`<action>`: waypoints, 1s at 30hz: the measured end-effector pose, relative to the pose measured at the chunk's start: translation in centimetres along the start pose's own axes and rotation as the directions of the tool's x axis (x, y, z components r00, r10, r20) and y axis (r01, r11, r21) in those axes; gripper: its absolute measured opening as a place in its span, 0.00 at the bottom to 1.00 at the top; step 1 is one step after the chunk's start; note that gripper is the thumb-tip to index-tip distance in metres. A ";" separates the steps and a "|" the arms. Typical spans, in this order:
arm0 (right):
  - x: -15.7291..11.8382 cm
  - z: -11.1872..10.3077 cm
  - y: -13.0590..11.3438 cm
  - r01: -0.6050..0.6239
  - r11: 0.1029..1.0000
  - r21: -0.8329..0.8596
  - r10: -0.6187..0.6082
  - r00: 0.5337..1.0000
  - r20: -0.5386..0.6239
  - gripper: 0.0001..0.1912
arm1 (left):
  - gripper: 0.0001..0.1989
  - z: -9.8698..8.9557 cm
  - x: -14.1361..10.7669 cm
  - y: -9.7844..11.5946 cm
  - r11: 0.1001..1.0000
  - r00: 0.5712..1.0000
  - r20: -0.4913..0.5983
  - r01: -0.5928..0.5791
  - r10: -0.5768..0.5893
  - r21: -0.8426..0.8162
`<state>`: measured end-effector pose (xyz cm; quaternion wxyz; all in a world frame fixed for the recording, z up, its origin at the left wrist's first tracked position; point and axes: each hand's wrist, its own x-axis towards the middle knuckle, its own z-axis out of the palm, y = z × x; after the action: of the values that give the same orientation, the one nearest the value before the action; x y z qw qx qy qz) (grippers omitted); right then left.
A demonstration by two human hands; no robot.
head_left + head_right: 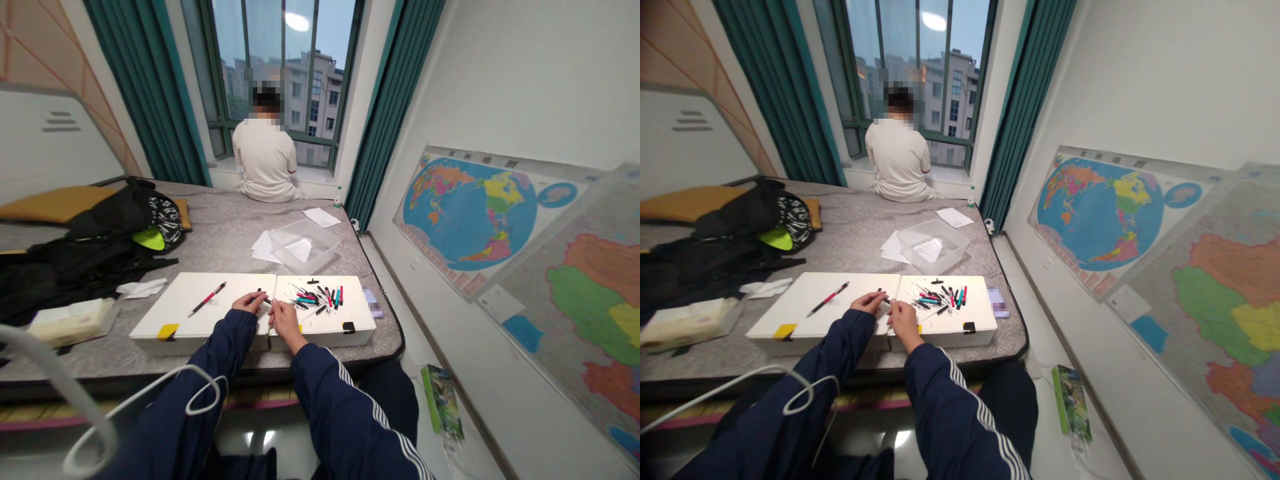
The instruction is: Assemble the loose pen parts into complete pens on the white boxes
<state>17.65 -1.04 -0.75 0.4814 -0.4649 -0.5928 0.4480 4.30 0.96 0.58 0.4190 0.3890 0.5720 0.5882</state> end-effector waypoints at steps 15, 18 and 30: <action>0.2 0.0 -0.7 -0.105 0.990 0.099 0.108 0.994 -0.023 0.24 | 0.31 -0.5 -0.2 0.4 0.995 0.987 0.158 0.050 -0.036 -0.087; 0.1 0.0 -0.8 -0.112 0.986 0.120 0.118 0.992 -0.042 0.19 | 0.32 -0.4 -0.4 0.6 0.995 0.988 0.151 0.037 -0.023 -0.091; 0.1 0.2 -0.3 -0.071 0.996 0.055 0.073 0.997 -0.031 0.23 | 0.29 -0.3 -0.5 0.4 0.993 0.991 0.134 0.002 0.013 -0.114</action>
<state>17.45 -1.04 -0.45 0.4869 -0.4800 -0.5554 0.4734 4.21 0.35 0.96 0.4765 0.4050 0.5067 0.5934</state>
